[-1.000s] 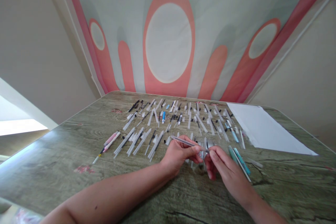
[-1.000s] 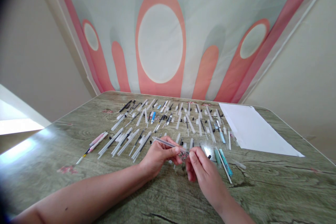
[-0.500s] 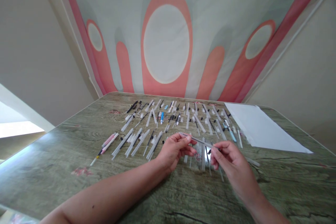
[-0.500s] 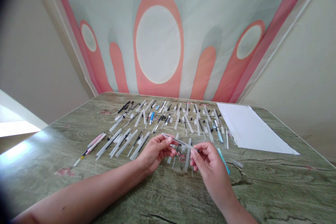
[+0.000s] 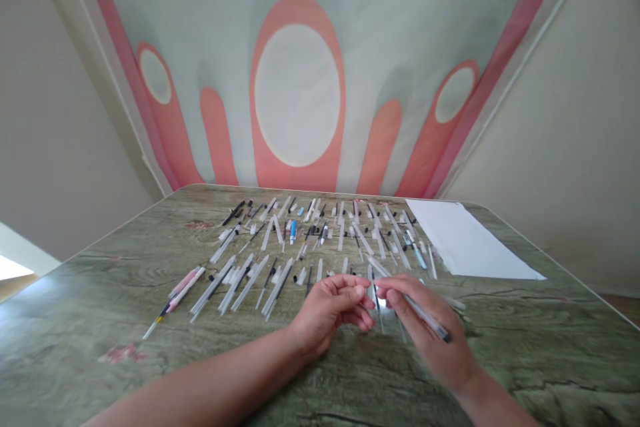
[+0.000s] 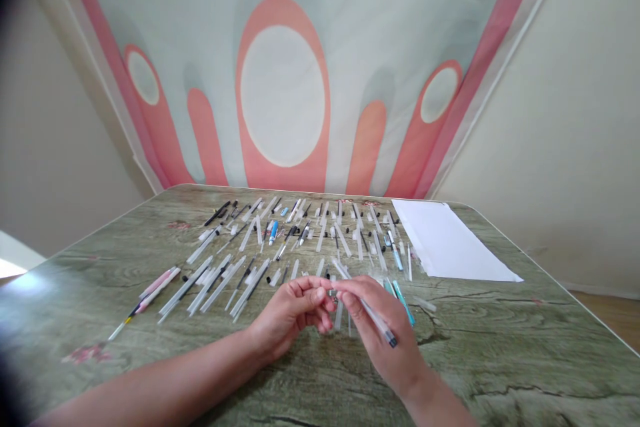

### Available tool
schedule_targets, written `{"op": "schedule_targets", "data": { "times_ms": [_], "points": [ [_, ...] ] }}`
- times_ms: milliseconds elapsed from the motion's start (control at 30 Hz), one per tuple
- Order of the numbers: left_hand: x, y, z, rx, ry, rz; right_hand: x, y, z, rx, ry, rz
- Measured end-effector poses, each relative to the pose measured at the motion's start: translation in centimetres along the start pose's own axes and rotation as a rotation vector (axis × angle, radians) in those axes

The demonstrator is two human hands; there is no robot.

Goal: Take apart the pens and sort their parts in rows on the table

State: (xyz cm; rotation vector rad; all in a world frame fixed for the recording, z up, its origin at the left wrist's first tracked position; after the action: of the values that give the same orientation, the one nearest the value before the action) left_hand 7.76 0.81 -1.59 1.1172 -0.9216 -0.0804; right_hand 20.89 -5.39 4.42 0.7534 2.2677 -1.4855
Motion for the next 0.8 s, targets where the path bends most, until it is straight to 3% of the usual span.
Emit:
{"op": "schedule_targets", "data": {
  "times_ms": [67, 133, 200, 267, 367, 433, 533, 800],
  "points": [
    [-0.5, 0.3, -0.1, 0.063, 0.026, -0.103, -2.5, 0.6, -0.5, -0.028, 0.085, 0.179],
    [-0.7, 0.5, -0.1, 0.128, 0.043, -0.221, -5.7, 3.2, -1.4, -0.004, 0.143, 0.356],
    [-0.6, 0.5, 0.0, 0.167, 0.042, -0.34, -9.3, 7.8, -2.3, 0.102, 0.162, 0.583],
    [-0.3, 0.5, 0.3, 0.2, 0.02, -0.477, -13.3, 13.6, -2.7, 0.297, 0.186, 0.856],
    [0.4, 0.8, 0.9, 0.287, -0.013, -0.71, -18.6, 20.9, -2.4, 0.493, 0.231, 0.948],
    [0.8, 1.0, 1.2, 0.35, -0.027, -0.836, -20.9, 23.9, -1.8, 0.575, 0.232, 0.979],
    [1.3, 1.2, 1.6, 0.418, -0.064, -0.958, -21.9, 26.0, -1.2, 0.589, 0.212, 0.987],
    [1.8, 0.8, 1.8, 0.484, -0.178, -1.093, -17.4, 27.6, -0.6, 0.474, 0.056, 0.911]
  ]
}}
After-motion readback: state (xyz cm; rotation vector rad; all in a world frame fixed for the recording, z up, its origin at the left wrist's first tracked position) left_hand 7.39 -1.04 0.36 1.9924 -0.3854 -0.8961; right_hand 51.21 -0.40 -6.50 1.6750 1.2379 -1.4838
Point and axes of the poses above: each hand's wrist, its own z-axis away from the middle knuckle, its own x-axis out of the palm, y = z × x, the point moved 5 cm from there along -z, towards the middle knuckle, and after that the axes turned 6 degrees about z, right-handed, at the moved point
